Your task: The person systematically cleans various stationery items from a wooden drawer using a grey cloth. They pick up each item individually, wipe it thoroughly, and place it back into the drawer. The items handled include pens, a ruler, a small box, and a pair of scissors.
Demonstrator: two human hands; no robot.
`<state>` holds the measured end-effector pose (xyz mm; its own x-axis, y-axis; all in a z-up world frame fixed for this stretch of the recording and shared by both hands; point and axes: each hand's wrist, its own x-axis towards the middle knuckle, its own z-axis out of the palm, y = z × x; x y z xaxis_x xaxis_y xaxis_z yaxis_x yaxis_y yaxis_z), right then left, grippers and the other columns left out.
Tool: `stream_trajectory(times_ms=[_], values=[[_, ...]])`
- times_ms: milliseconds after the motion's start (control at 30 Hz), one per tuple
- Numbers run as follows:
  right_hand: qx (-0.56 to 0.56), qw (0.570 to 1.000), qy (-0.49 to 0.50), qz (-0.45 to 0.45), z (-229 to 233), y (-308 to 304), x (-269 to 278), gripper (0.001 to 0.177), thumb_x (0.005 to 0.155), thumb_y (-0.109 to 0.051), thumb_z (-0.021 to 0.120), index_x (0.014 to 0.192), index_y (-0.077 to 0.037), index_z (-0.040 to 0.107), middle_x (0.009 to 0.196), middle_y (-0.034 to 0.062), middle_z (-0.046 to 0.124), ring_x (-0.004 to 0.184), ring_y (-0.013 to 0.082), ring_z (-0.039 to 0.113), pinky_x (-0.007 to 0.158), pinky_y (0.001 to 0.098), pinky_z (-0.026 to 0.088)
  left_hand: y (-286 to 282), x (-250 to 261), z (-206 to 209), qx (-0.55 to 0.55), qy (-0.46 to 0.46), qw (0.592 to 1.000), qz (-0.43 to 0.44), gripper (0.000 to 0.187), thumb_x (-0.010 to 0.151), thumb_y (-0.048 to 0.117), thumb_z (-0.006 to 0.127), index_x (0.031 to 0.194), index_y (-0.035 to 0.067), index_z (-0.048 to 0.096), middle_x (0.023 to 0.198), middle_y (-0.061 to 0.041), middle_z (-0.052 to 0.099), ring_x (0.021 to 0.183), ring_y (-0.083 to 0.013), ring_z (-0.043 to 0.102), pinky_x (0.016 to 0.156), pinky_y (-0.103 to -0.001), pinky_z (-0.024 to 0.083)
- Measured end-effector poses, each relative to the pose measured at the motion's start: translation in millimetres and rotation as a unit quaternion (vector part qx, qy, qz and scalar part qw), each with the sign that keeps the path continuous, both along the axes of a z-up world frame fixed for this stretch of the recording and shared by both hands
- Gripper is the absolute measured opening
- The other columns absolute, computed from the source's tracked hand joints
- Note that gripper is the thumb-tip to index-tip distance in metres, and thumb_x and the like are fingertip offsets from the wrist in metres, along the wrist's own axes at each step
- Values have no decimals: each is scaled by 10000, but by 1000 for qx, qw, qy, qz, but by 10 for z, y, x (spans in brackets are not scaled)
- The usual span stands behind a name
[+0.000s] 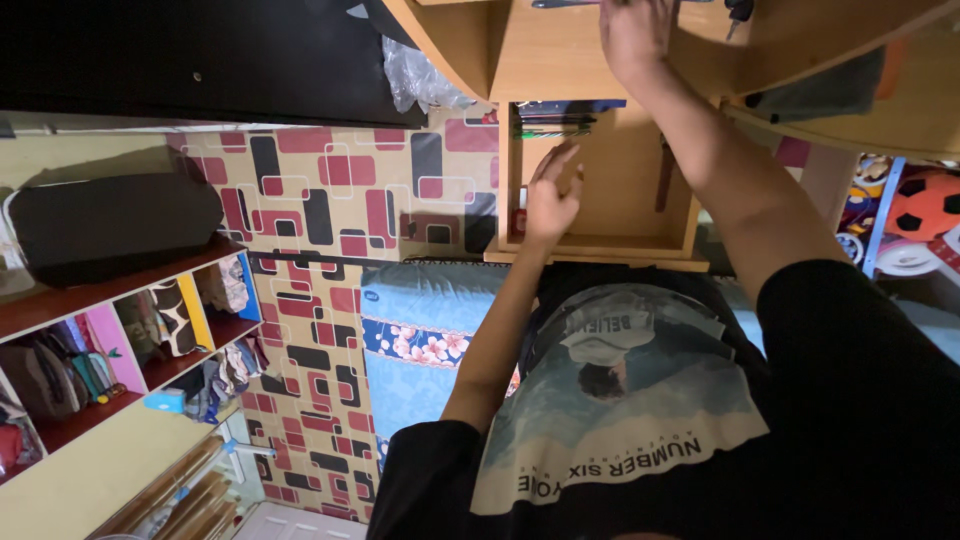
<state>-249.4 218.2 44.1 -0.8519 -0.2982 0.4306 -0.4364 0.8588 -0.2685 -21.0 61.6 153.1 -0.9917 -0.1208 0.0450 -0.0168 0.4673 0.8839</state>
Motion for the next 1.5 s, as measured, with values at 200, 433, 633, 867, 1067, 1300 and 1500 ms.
stream_trajectory(times_ms=[200, 433, 633, 867, 1067, 1300, 1500], values=[[0, 999, 49, 15, 76, 28, 58, 158, 894, -48, 675, 1045, -61, 722, 1057, 125, 700, 1050, 329, 645, 960, 492, 444, -83, 36, 125, 16, -45, 999, 5, 387, 910, 39, 655, 1295, 75, 660, 1322, -166, 672, 1189, -354, 669, 985, -399, 535], [-54, 997, 54, 24, 686, 89, 445, 144, 946, -73, 766, 1088, -87, 747, 1144, 56, 664, 1161, 270, 587, 1030, 498, 432, -115, 179, -45, 15, -42, 999, 16, 314, 969, 86, 669, 1283, 69, 676, 1320, -163, 684, 1220, -330, 673, 998, -375, 557], [-111, 992, -22, 54, 869, 231, 1082, 104, 1041, -112, 783, 1142, -101, 762, 1116, 52, 650, 1072, 255, 570, 943, 399, 436, -63, 321, -215, -2, -47, 999, 4, 319, 972, 106, 678, 1289, 70, 670, 1307, -163, 690, 1228, -332, 664, 1059, -379, 518], [-148, 984, -51, 83, 1299, 515, 1849, 144, 982, -127, 776, 1126, -127, 788, 1029, 47, 641, 1010, 258, 595, 852, 424, 435, 111, 332, -107, 109, -15, 994, 7, 652, 958, 62, 707, 1542, 32, 418, 1296, -191, 650, 1231, -291, 636, 1071, -386, 517], [-133, 989, -18, 66, 1556, 938, 2150, 163, 904, -119, 792, 1067, -103, 785, 1024, 55, 650, 966, 269, 619, 813, 422, 454, 354, 298, 4, 163, -13, 986, 36, 806, 945, 74, 717, 1599, 61, 246, 1309, -139, 597, 1108, -207, 665, 894, -298, 597], [-189, 980, -34, 60, 1724, 1416, 2382, 203, 898, -86, 744, 1099, -95, 773, 1049, 63, 647, 994, 280, 606, 837, 428, 463, 493, 335, -305, 129, -66, 989, -25, 432, 969, 105, 742, 1384, 60, 630, 1027, -40, 677, 867, -110, 645, 751, -242, 552], [-175, 984, -24, 33, 1547, 1749, 2469, 195, 862, -129, 760, 1056, -115, 780, 1024, 62, 634, 981, 288, 589, 812, 439, 445, 653, 347, -678, 265, -114, 954, -77, 242, 1020, 107, 700, 1226, -19, 696, 909, -14, 651, 822, -92, 603, 753, -225, 499]])
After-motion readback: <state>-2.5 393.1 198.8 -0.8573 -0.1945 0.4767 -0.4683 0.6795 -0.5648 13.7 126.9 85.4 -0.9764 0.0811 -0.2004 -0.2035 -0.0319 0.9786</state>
